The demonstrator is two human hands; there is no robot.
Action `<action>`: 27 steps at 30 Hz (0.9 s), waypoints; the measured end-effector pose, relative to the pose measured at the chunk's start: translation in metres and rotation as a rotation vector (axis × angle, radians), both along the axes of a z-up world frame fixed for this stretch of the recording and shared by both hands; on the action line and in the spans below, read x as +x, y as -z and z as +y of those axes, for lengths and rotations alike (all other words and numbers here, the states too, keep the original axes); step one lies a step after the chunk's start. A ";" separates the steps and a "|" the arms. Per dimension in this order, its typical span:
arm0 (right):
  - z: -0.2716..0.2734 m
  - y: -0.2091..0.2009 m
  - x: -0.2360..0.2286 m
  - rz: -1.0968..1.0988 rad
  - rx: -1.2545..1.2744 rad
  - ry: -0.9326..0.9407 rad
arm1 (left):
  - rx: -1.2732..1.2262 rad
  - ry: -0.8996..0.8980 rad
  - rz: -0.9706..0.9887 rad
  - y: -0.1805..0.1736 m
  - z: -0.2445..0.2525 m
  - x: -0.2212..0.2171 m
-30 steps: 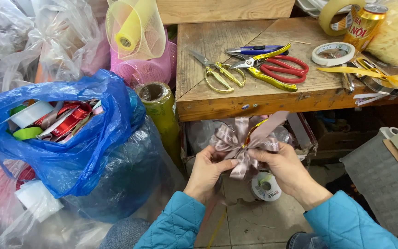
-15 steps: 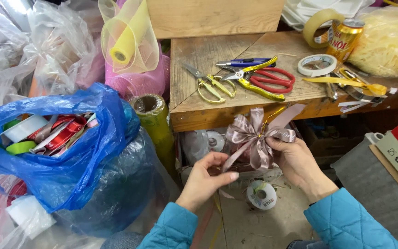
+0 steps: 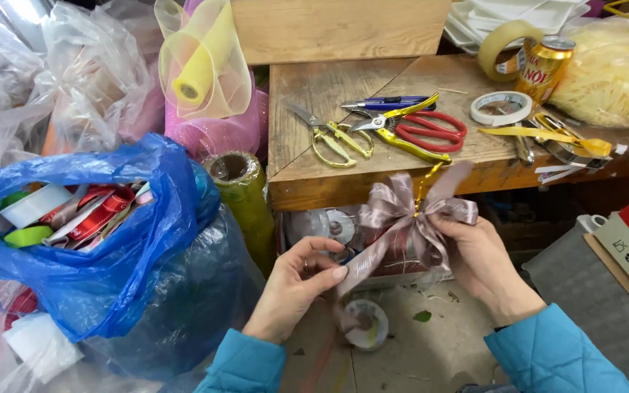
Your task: Assembling a decorative bow by folding and tying ribbon on a workbench.
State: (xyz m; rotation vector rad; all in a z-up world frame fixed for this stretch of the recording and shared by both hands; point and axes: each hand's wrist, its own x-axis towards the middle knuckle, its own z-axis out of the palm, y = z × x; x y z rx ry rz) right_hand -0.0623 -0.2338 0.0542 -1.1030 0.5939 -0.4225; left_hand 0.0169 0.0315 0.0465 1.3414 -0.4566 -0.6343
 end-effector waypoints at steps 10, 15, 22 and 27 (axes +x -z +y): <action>-0.001 0.012 0.007 0.047 -0.039 0.039 | 0.200 0.233 -0.105 0.006 -0.008 0.001; 0.001 0.006 0.006 0.166 -0.087 -0.053 | 0.072 0.312 0.037 0.007 -0.007 -0.001; -0.020 -0.010 0.011 0.328 -1.196 0.039 | 0.014 0.011 0.196 0.009 -0.011 0.006; -0.042 -0.022 0.071 0.099 -1.427 0.069 | -0.003 -0.163 0.318 0.005 -0.008 0.014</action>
